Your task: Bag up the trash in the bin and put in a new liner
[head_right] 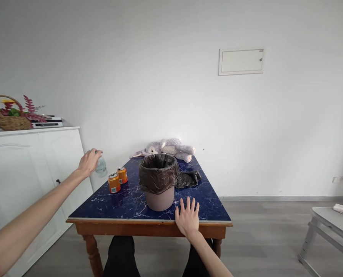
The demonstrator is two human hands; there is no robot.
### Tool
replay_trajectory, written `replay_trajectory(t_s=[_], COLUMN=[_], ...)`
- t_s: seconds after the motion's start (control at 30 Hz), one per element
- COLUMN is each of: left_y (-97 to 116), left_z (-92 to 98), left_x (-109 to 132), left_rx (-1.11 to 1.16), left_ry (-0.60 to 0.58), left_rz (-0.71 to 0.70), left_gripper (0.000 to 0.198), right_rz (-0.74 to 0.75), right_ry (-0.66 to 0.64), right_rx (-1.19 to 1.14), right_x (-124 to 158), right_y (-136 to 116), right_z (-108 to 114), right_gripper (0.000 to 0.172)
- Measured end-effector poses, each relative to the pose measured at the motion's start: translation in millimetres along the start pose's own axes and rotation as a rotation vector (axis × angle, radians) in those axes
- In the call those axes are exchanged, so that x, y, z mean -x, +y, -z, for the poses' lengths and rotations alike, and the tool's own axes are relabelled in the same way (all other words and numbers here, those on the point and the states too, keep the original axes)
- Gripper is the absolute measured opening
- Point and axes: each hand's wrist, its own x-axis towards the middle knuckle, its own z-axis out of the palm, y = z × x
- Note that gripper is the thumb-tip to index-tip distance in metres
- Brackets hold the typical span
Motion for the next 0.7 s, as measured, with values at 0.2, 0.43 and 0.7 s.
replay_trajectory(t_s=[0.2,0.43,0.7], left_y=[55,166,216], left_z=[108.5,155.9,80.7], left_x=[-13,15,16], left_rx=[0.15,0.596,0.552], left_ry=[0.3,0.234,-0.152], left_rz=[-0.197,-0.494,-0.568], left_gripper=[0.042,0.036,0.05], right_rz=[-0.005,-0.008,-0.006], right_ry=[-0.027,-0.043,-0.026], right_rx=[-0.012,-0.014,0.004], right_x=[2,4,4], right_y=[1,1,1], right_z=[3,4,3], right_gripper=[0.065,0.065,0.064])
